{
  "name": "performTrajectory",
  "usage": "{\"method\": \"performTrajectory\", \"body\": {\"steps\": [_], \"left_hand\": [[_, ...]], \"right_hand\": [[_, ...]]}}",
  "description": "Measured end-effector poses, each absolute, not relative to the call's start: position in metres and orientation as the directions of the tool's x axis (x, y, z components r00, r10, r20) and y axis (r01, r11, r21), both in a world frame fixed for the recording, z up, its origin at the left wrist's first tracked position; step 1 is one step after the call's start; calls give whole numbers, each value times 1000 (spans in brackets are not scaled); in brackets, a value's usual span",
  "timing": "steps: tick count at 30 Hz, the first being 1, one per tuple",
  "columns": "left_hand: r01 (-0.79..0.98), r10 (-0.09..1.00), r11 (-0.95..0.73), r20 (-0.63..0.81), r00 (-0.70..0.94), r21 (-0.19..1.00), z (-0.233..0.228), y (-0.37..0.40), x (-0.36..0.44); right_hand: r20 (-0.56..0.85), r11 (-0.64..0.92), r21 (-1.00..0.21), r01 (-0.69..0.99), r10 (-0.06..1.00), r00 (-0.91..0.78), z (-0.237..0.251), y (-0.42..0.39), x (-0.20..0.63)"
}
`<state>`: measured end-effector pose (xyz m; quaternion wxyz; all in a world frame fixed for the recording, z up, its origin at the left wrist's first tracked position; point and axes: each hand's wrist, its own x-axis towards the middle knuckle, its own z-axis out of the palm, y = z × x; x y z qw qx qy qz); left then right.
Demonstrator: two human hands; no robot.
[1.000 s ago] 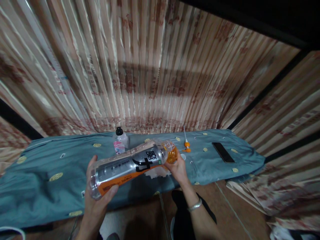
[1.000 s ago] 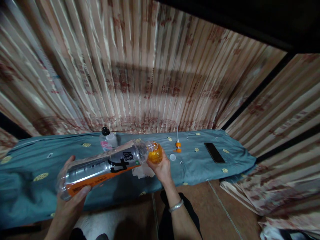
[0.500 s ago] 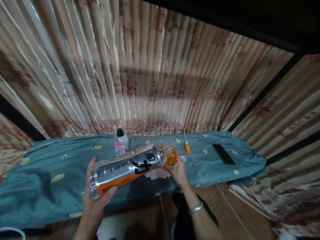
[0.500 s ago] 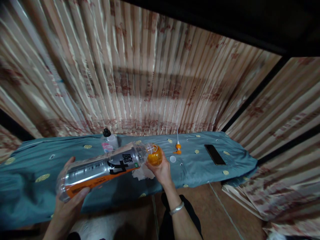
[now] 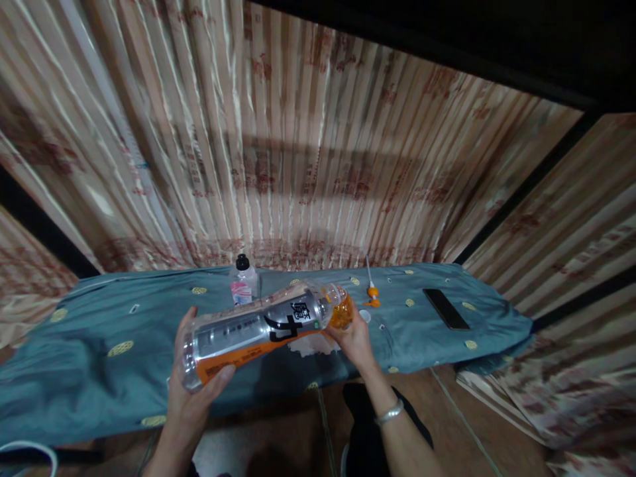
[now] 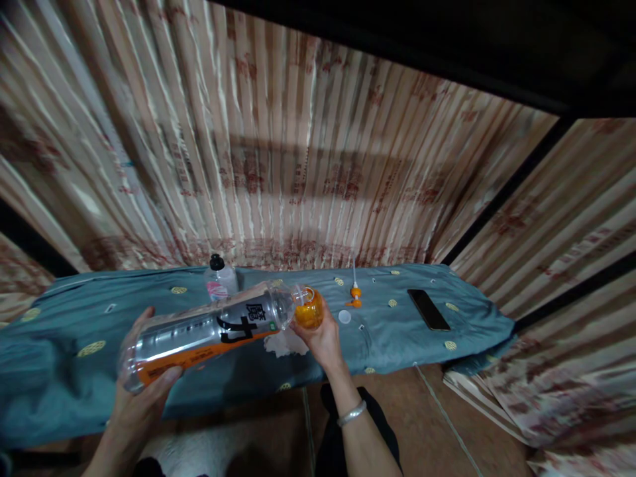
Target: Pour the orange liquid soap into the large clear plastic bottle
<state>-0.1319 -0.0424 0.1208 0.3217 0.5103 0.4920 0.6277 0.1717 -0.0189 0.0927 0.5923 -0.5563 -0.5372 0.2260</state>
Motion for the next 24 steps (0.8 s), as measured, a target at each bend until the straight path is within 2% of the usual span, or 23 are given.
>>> {"method": "performTrajectory", "body": {"steps": [8, 14, 21, 24], "left_hand": [[-55, 934, -251, 227, -276, 967, 133, -50, -119], [-4, 915, -277, 262, -307, 961, 135, -50, -116], [-50, 926, -273, 248, -287, 961, 122, -43, -125], [12, 918, -292, 283, -276, 956, 126, -46, -121]], "right_hand": [[358, 264, -913, 310, 884, 302, 95, -21, 171], [356, 254, -912, 321, 880, 315, 95, -21, 171], [380, 275, -904, 327, 868, 321, 97, -21, 171], [386, 290, -906, 308, 864, 323, 97, -21, 171]]}}
